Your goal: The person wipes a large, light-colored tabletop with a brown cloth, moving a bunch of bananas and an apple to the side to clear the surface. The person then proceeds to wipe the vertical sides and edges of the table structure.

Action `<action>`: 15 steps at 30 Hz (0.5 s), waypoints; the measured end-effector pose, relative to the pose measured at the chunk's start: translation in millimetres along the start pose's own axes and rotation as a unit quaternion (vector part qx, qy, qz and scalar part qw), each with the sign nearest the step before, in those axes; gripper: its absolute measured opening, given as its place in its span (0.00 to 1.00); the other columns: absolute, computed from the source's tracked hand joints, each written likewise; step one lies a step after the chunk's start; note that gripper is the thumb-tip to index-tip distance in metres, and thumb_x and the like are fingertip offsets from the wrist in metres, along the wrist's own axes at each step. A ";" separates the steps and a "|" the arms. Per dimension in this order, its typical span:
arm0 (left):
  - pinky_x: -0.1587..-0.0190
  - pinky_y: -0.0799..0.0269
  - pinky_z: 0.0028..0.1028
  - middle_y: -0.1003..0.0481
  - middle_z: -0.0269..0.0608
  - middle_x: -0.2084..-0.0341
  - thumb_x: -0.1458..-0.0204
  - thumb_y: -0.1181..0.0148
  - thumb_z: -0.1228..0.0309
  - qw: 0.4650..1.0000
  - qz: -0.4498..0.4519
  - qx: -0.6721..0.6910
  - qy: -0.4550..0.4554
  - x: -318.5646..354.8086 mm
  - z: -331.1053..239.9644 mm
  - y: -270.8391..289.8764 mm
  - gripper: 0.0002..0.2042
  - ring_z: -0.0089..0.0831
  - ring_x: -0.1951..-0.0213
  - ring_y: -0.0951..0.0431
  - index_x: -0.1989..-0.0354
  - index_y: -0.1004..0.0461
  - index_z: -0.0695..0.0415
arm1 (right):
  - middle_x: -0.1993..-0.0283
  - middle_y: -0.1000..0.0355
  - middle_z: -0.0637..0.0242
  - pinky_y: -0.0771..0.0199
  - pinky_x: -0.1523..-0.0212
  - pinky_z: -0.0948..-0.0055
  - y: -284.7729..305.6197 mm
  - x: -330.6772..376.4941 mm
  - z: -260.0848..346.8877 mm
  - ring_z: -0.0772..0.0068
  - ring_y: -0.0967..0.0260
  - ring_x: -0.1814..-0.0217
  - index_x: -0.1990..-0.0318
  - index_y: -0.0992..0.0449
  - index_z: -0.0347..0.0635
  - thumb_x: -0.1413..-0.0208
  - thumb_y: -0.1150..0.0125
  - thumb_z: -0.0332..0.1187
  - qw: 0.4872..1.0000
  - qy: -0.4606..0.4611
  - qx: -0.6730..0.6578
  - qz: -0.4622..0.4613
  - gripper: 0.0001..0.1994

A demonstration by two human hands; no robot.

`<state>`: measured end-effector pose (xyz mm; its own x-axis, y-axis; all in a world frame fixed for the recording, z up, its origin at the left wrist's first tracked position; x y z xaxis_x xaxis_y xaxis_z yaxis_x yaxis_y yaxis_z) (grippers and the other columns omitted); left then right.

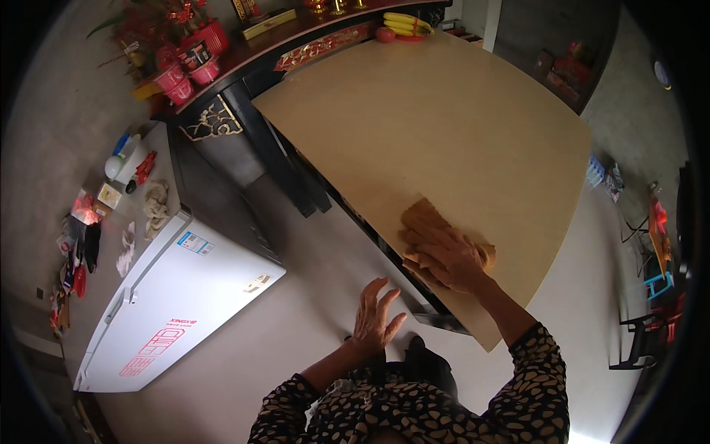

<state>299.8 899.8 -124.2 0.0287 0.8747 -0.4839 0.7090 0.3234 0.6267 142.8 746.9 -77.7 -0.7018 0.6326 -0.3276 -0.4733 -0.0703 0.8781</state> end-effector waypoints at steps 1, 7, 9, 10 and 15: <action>0.43 0.37 0.48 0.43 0.56 0.40 0.53 0.33 0.70 1.000 0.002 -0.008 0.007 2.0 14.2 12.1 0.31 0.57 0.40 0.41 0.41 0.40 0.59 | 0.39 0.33 0.70 0.32 0.47 0.50 -2.9 4.9 4.0 0.56 0.35 0.40 0.56 0.21 0.54 0.50 0.36 0.38 1.000 0.001 -0.014 -0.015 0.13; 0.46 0.35 0.47 0.40 0.56 0.43 0.49 0.36 0.70 0.999 0.015 0.009 0.038 6.4 71.6 56.0 0.22 0.55 0.44 0.37 0.47 0.35 0.60 | 0.45 0.28 0.65 0.31 0.49 0.54 -14.8 -28.3 39.2 0.54 0.32 0.42 0.61 0.20 0.46 0.53 0.32 0.34 0.984 0.100 0.109 -0.096 0.11; 0.45 0.37 0.47 0.40 0.56 0.44 0.46 0.39 0.67 0.998 0.027 0.032 0.042 3.2 85.8 60.0 0.21 0.54 0.44 0.38 0.47 0.35 0.60 | 0.48 0.27 0.67 0.30 0.51 0.55 -23.4 -50.7 44.7 0.55 0.33 0.42 0.60 0.20 0.49 0.52 0.33 0.37 0.989 0.050 0.084 -0.114 0.11; 0.45 0.37 0.47 0.40 0.56 0.44 0.47 0.39 0.68 0.998 0.027 0.035 0.036 0.2 91.0 62.1 0.21 0.54 0.44 0.38 0.47 0.35 0.60 | 0.47 0.28 0.68 0.29 0.52 0.55 -29.2 -61.0 45.0 0.54 0.34 0.43 0.59 0.20 0.51 0.51 0.35 0.40 0.992 0.004 0.062 -0.111 0.11; 0.46 0.35 0.45 0.39 0.54 0.44 0.48 0.38 0.71 0.998 0.018 0.052 0.034 -23.9 119.4 60.7 0.20 0.52 0.44 0.37 0.47 0.34 0.59 | 0.40 0.33 0.67 0.30 0.56 0.51 -56.0 -109.8 39.4 0.54 0.37 0.42 0.57 0.21 0.55 0.49 0.37 0.45 0.991 -0.054 0.080 -0.094 0.14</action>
<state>426.3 855.5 -147.5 0.0109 0.9086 -0.4175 0.7778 0.2547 0.5745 267.4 711.7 -77.3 -0.5432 0.7026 -0.4595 -0.4943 0.1747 0.8515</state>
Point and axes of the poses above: each hand's wrist, its own x-axis away from the middle knuckle, its own y-axis out of the back of the hand, z = x × y, the point moved 3 cm from there along -x, towards the middle knuckle
